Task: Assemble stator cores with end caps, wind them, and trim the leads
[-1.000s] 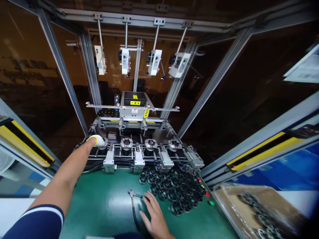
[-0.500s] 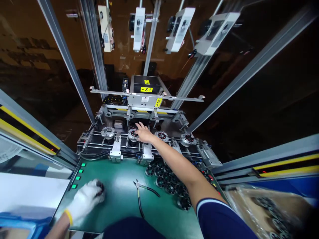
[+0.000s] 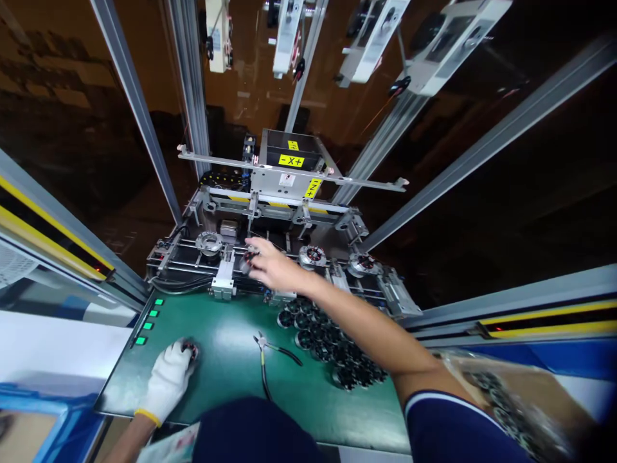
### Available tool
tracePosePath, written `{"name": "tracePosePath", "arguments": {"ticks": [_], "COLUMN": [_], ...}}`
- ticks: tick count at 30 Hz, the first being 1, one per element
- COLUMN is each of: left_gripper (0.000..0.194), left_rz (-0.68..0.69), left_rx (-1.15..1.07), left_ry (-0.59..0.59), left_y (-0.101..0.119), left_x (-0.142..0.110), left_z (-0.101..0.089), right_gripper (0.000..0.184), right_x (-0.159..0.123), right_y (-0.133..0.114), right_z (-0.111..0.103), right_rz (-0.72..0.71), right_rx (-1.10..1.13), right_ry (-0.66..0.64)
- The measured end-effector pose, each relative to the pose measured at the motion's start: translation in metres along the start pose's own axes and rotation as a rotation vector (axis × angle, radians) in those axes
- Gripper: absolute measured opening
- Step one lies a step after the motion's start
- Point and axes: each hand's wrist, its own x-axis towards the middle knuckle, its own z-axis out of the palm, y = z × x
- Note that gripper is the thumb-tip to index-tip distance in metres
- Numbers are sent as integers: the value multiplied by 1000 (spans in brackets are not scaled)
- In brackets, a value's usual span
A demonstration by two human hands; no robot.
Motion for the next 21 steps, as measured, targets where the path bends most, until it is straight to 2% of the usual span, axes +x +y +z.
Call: {"name": "tracePosePath", "arguments": {"ticks": [2, 4, 6, 8, 11, 13, 14, 16, 18, 21], "left_gripper": [40, 40, 39, 34, 31, 34, 37, 49, 58, 63], "left_rz": [35, 86, 149, 219, 302, 358, 397, 445, 503, 526], "left_rx": [-2, 3, 17, 45, 95, 99, 68, 40, 45, 62], "left_ry": [7, 12, 8, -4, 3, 51, 108, 163, 167, 96], "left_y": [8, 16, 21, 22, 24, 40, 55, 100, 158, 245], "left_x": [13, 24, 29, 29, 27, 35, 44, 71, 107, 162], "left_z": [-9, -19, -31, -51, -101, -146, -170, -213, -246, -270], "right_gripper": [25, 13, 5, 8, 8, 26, 37, 48, 49, 48], "right_x": [-26, -45, -53, -54, -58, -72, -83, -112, -148, -207], "right_y": [-38, -68, -86, -92, -88, -85, -84, -86, -89, -96], "right_z": [51, 110, 161, 194, 206, 201, 197, 190, 185, 183], "right_rz": [-46, -80, -49, 15, 110, 159, 182, 232, 295, 465], "right_rx": [18, 37, 40, 41, 52, 68, 78, 99, 117, 168], "right_ry": [4, -51, -88, -84, -22, 43, 76, 130, 163, 234]}}
